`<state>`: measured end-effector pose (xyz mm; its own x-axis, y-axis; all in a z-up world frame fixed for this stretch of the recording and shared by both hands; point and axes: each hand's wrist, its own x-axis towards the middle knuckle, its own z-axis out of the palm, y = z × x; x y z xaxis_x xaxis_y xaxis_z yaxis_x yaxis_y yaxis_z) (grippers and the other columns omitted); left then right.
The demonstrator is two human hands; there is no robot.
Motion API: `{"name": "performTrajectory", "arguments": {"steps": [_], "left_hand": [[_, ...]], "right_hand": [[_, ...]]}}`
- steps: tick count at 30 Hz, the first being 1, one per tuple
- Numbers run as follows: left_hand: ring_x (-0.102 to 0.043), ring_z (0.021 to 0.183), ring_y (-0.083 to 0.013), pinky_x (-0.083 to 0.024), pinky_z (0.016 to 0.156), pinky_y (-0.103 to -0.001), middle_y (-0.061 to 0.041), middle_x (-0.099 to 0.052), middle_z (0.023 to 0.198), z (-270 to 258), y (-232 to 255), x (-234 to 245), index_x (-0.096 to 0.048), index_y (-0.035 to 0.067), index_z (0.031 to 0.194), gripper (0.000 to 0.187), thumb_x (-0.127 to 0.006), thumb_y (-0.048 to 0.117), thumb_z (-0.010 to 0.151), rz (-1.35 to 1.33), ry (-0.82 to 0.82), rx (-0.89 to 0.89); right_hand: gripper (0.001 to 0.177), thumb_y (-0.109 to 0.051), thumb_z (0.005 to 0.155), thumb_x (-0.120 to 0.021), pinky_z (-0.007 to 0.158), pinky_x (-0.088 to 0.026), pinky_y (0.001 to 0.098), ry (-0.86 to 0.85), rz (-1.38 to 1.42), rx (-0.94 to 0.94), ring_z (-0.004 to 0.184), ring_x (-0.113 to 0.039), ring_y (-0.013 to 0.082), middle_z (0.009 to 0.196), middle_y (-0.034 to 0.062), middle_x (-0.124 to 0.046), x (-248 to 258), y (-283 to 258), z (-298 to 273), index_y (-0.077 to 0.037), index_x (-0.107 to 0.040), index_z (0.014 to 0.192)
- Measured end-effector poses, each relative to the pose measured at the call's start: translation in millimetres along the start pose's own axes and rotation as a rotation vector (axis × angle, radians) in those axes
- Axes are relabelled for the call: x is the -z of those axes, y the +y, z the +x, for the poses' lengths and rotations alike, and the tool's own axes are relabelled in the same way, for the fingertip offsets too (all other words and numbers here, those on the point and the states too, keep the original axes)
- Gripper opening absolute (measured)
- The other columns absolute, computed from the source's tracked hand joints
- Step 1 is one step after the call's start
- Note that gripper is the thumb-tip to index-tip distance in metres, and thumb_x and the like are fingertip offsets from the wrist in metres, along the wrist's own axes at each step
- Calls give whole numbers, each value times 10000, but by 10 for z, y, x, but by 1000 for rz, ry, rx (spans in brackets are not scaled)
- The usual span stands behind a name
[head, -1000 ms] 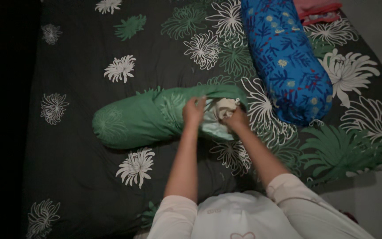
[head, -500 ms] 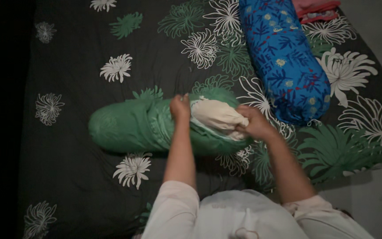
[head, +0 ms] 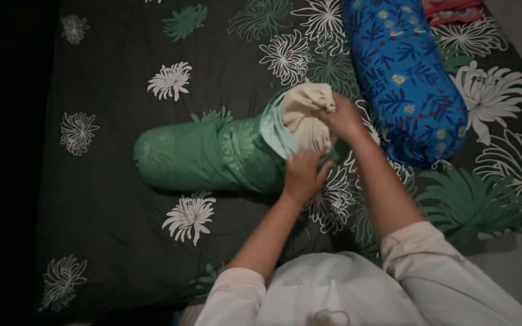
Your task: The person unties the string on a bolster pillowcase and pulls the bolster insert out from the cover by hand.
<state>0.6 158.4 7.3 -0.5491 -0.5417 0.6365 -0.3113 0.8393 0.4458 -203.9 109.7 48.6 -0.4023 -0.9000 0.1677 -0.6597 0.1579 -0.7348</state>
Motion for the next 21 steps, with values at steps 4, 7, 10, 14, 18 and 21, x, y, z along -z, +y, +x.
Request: {"name": "performTrajectory", "arguments": {"steps": [4,7,10,14,18,21], "left_hand": [[-643,871,-290,-426,798,-495,-67,-632,872,-359,-225,-327,-631,144,909,45,-635,188,919,50,-303,-89],[-656,938,-299,-439,855,-489,-82,-661,950,-659,-456,-694,-669,136,971,113,-623,204,893,85,-479,-142],[-651,1076,-292,-418,959,-532,-96,-693,1145,-953,-502,-1289,-710,131,1134,265,-570,254,945,526,-792,-239],[-508,1356,-349,-327,1003,-721,-69,-554,1475,-1058,-766,-1473,-612,169,1376,662,-524,400,762,915,-782,-201],[-647,1160,-359,-489,970,-561,-149,-691,1233,-710,-1299,-1199,-744,101,1166,371,-578,360,959,442,-885,379],[-725,861,-289,-566,796,-409,-164,-764,933,-665,-1511,-859,-787,26,979,280,-664,270,918,-289,-328,689]], "right_hand": [[411,-275,842,-816,804,-553,399,68,-12,77,956,-726,309,1045,165,-755,-57,-10,162,-54,-703,1169],[372,-256,805,-826,777,-562,378,112,55,25,910,-745,272,1000,146,-767,-178,-14,226,-49,-715,1094],[370,-237,777,-846,734,-558,369,113,82,-93,836,-737,243,951,149,-760,-286,-98,171,-23,-710,1047],[393,-176,745,-843,701,-545,349,136,268,-219,784,-694,186,923,114,-753,-334,-227,-26,-25,-712,1083],[351,-96,789,-787,765,-553,308,107,465,-157,863,-685,128,1012,56,-764,12,11,-134,-47,-730,1132],[354,-79,809,-766,805,-561,297,-14,528,-133,902,-696,121,1056,44,-761,254,126,-104,-56,-718,1159]]}}
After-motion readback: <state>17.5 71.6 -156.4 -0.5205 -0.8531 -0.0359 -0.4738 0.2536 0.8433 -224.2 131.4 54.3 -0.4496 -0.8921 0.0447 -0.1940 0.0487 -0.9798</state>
